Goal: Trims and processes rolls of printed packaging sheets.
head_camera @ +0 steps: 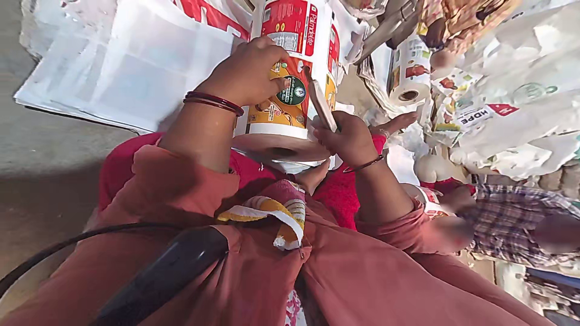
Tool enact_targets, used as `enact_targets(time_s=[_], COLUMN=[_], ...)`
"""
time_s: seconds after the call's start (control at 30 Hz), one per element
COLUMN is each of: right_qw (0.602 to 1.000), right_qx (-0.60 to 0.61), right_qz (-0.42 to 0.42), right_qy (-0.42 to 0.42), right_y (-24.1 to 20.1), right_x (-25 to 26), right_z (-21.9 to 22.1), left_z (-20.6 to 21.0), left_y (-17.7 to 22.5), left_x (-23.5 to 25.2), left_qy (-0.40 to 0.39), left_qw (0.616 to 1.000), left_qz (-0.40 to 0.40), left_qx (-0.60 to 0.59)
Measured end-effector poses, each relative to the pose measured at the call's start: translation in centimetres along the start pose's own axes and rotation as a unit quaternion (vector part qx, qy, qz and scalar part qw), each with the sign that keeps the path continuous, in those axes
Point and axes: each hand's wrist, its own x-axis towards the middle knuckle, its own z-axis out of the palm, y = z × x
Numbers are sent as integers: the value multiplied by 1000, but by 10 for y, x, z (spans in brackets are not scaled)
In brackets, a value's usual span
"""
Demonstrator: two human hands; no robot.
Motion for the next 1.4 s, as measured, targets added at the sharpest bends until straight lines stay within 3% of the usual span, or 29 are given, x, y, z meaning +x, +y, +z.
enact_targets(time_s=[0.1,0.3,0.43,0.6,0.9,1.13,1.4], right_qw=[996,990,976,973,982,980,961], right_qx=[88,-2,43,69,-32,-107,57], right_qz=[12,-37,-37,-18,-28,46,120], right_qy=[28,139,212,218,185,159,241], right_y=[11,15,35,31,16,15,62], right_x=[0,-4,-2,-4,-1,2,-10], right_z=[1,2,-6,-5,-5,-14,-27], left_z=[0,1,-1,3,21,40,43], left_y=[0,0,0,6,26,43,43], left_x=[-1,-1,-1,1,-2,-7,-6], left_qy=[3,8,7,9,21,-1,3], left_qw=[1000,1000,1000,1000,999,994,993], left_qz=[4,11,5,23,42,45,29], left_qx=[-1,7,10,15,28,104,110])
